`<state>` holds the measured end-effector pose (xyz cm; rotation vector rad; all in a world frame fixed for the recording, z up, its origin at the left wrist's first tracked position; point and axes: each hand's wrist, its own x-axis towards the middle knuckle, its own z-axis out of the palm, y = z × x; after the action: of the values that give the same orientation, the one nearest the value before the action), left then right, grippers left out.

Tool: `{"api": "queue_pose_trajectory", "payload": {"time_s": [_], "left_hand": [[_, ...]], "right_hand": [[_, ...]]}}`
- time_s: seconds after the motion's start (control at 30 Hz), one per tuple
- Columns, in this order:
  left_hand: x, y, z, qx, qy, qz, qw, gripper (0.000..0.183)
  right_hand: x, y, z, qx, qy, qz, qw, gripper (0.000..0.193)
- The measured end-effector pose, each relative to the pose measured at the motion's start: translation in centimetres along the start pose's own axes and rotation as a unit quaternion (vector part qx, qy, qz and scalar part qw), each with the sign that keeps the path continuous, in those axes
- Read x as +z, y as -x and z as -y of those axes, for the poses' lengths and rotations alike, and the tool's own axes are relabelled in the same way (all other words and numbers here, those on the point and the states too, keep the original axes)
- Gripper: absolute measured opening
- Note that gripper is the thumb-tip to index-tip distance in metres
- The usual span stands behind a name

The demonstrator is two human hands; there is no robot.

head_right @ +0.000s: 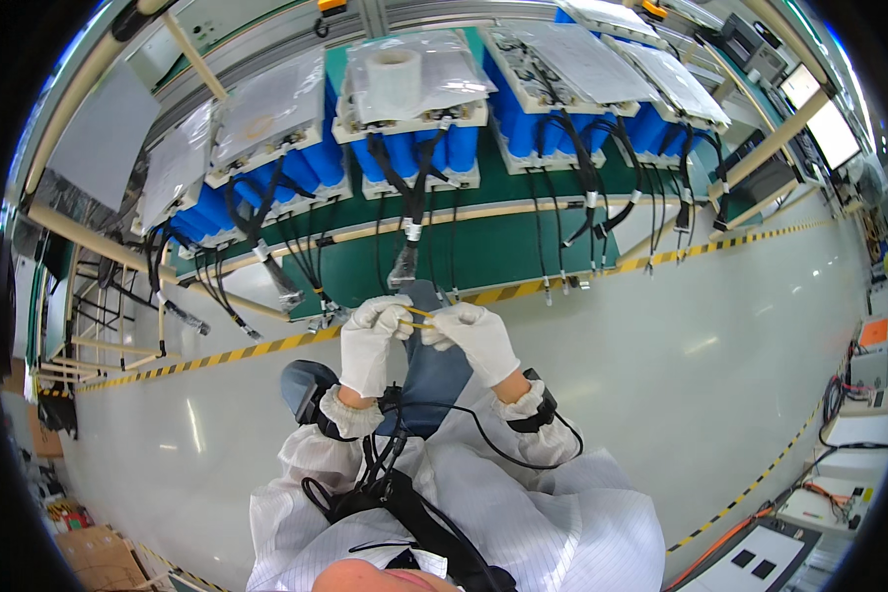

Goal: Connecting wires, applying adhesive tape, and assembling electronic battery packs on a production line workbench.

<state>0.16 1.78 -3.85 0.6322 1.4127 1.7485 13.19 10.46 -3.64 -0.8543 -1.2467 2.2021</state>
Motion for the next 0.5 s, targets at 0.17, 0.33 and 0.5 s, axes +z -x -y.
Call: {"api": "queue_pose_trajectory", "payload": {"time_s": [0.17, 0.33, 0.5], "left_hand": [[-1.1, 0.4, -0.6, -0.048, 0.106, 0.06, 0.991, 0.019], [-1.7, 1.2, -2.1, -0.031, 0.169, 0.104, 0.98, 0.019], [-2.0, 0.8, -2.4, -0.026, 0.314, 0.118, 0.942, 0.019]], "right_hand": [[0.3, -0.2, -0.5, -0.15, 0.211, -0.026, 0.966, 0.013], [1.5, 0.3, 0.5, -0.21, 0.223, 0.012, 0.952, 0.012], [3.3, 0.6, 1.4, -0.215, 0.124, 0.044, 0.968, 0.011]]}}
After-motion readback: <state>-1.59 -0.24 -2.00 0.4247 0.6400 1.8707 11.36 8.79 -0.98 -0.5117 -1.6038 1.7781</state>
